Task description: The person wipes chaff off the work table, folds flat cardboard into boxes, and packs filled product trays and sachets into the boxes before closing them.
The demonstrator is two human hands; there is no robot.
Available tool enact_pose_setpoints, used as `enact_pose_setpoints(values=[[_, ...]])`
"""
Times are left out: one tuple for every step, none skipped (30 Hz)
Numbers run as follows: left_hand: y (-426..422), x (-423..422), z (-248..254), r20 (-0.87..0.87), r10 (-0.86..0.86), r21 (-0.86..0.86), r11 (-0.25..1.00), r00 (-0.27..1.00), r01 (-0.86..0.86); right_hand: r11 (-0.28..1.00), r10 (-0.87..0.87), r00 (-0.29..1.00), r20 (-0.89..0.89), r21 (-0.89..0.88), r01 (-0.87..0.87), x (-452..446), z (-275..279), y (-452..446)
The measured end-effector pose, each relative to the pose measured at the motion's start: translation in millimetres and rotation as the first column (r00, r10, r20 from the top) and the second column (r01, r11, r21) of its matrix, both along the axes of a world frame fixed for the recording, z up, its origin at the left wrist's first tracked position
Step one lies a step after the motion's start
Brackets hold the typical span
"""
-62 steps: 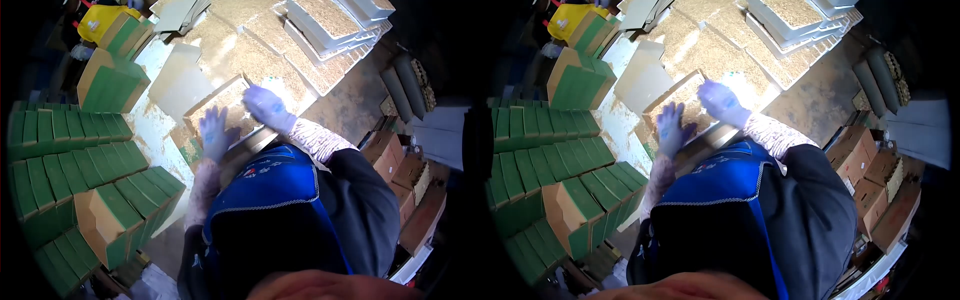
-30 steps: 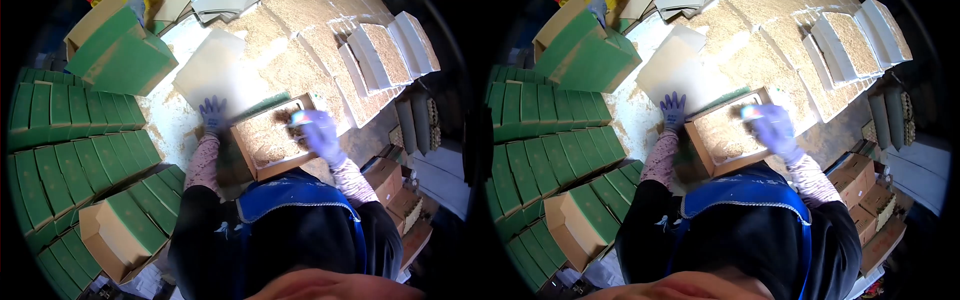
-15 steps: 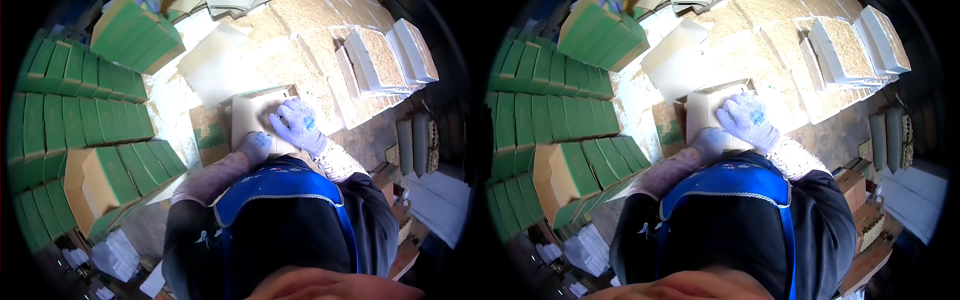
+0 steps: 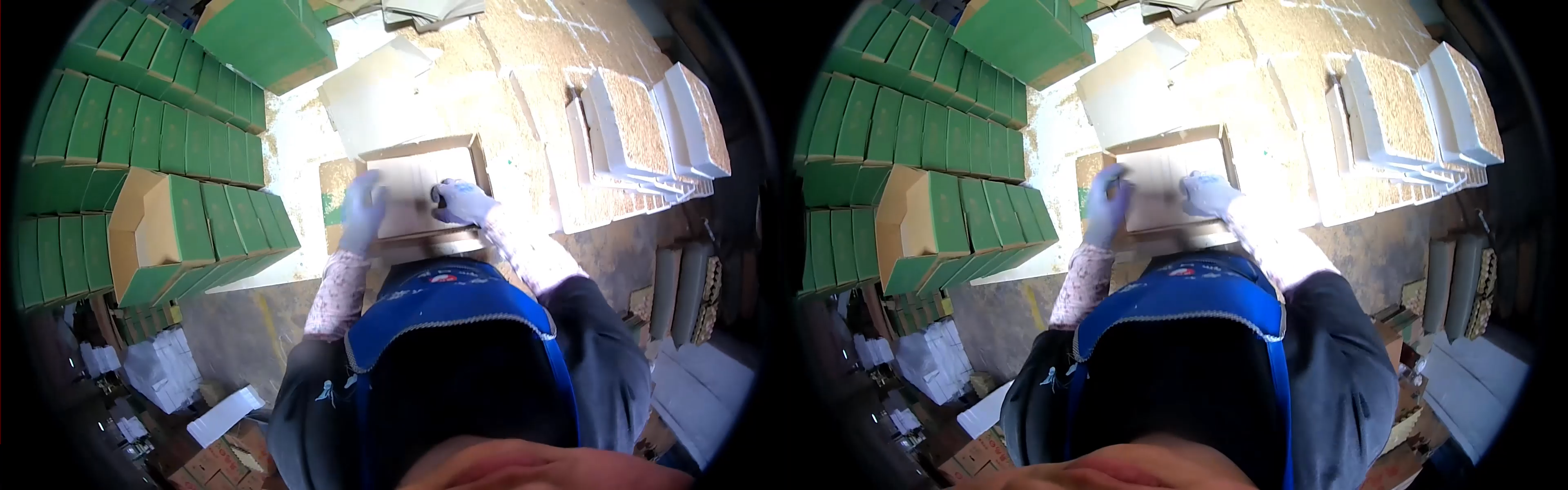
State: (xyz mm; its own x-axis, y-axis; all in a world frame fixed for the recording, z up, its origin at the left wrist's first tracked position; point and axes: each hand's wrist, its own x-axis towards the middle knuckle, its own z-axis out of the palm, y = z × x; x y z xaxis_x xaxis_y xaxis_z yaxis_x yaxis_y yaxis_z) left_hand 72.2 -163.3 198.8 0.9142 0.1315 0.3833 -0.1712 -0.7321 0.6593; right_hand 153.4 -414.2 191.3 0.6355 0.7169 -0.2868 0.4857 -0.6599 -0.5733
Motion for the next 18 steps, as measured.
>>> enact_pose_setpoints(values=[[22.1,-4.8,-13.6,-0.096,0.095,-0.394,0.91,0.991,-0.125,0.962,-0.149,0.976,0.162,0.25,0.106,-2.8,28.1,-9.2],[38.3,-12.6,-21.7,-0.222,0.142,-0.709,0.656,0.965,-0.26,0.854,-0.32,0.909,0.267,0.496,0.155,-4.0,45.7,-17.6],[37.3,-17.5,-7.0,-0.328,0.153,-0.756,0.55,0.932,-0.356,0.657,-0.52,0.847,-0.113,0.581,0.481,3.7,45.6,-33.1],[39.3,-23.3,-19.7,-0.33,0.171,-0.756,0.541,0.929,-0.368,0.399,-0.6,0.636,-0.486,0.507,0.764,14.5,41.8,-53.5],[42.3,-23.6,-42.9,-0.505,0.023,-0.684,0.6,0.863,-0.416,0.455,-0.568,0.554,-0.608,0.328,0.828,30.2,20.2,-73.8],[31.2,-16.7,-44.5,-0.575,-0.022,-0.569,0.73,0.818,-0.38,0.51,-0.549,0.445,-0.707,0.137,0.849,42.7,-11.1,-86.1],[19.8,-9.7,-45.4,-0.637,-0.053,-0.438,0.845,0.769,-0.305,0.55,-0.541,0.465,-0.7,0.124,0.826,44.7,-37.4,-79.4],[8.3,-2.7,-46.1,-0.688,-0.073,-0.31,0.929,0.722,-0.201,0.589,-0.532,0.486,-0.693,0.11,0.801,46.5,-63.2,-72.6],[-1.1,0.9,-51.6,-0.596,-0.08,-0.378,0.906,0.799,-0.191,0.626,-0.521,0.508,-0.686,0.098,0.774,48.1,-88.3,-65.6],[-5.5,0.4,-62.0,-0.596,-0.071,-0.389,0.897,0.8,-0.211,0.64,-0.423,0.499,-0.757,0.14,0.755,46.4,-90.3,-53.9],[-4.3,3.0,-71.0,-0.53,-0.085,-0.459,0.865,0.844,-0.201,0.725,-0.504,0.559,-0.658,0.03,0.688,37.9,-78.0,-40.5],[-0.4,1.7,-78.3,-0.458,-0.09,-0.521,0.833,0.885,-0.185,0.712,-0.581,0.62,-0.526,0.039,0.701,36.2,-79.1,-29.7],[0.8,-0.6,-69.3,-0.446,-0.074,-0.525,0.829,0.892,-0.193,0.72,-0.577,0.616,-0.536,0.022,0.694,32.5,-49.1,-23.4],[0.1,-4.4,-52.5,-0.477,-0.144,-0.641,0.732,0.867,-0.231,0.731,-0.57,0.617,-0.543,0.008,0.682,21.0,-14.2,-16.9],[4.9,-8.0,-41.0,-0.488,-0.204,-0.735,0.621,0.849,-0.273,0.683,-0.49,0.588,-0.644,0.137,0.718,10.4,-12.5,-16.0],[13.4,-9.8,-56.9,-0.408,-0.22,-0.784,0.582,0.886,-0.216,0.725,-0.379,0.675,-0.633,0.25,0.642,8.8,-1.7,-15.7],[28.9,-11.4,-90.6,-0.379,-0.261,-0.834,0.511,0.888,-0.206,0.67,-0.369,0.65,-0.664,0.294,0.681,-2.2,17.0,-7.7],[46.3,-16.9,-84.6,-0.429,-0.378,-0.868,0.424,0.821,-0.259,0.647,-0.412,0.628,-0.66,0.273,0.712,-14.1,25.4,-1.8]])
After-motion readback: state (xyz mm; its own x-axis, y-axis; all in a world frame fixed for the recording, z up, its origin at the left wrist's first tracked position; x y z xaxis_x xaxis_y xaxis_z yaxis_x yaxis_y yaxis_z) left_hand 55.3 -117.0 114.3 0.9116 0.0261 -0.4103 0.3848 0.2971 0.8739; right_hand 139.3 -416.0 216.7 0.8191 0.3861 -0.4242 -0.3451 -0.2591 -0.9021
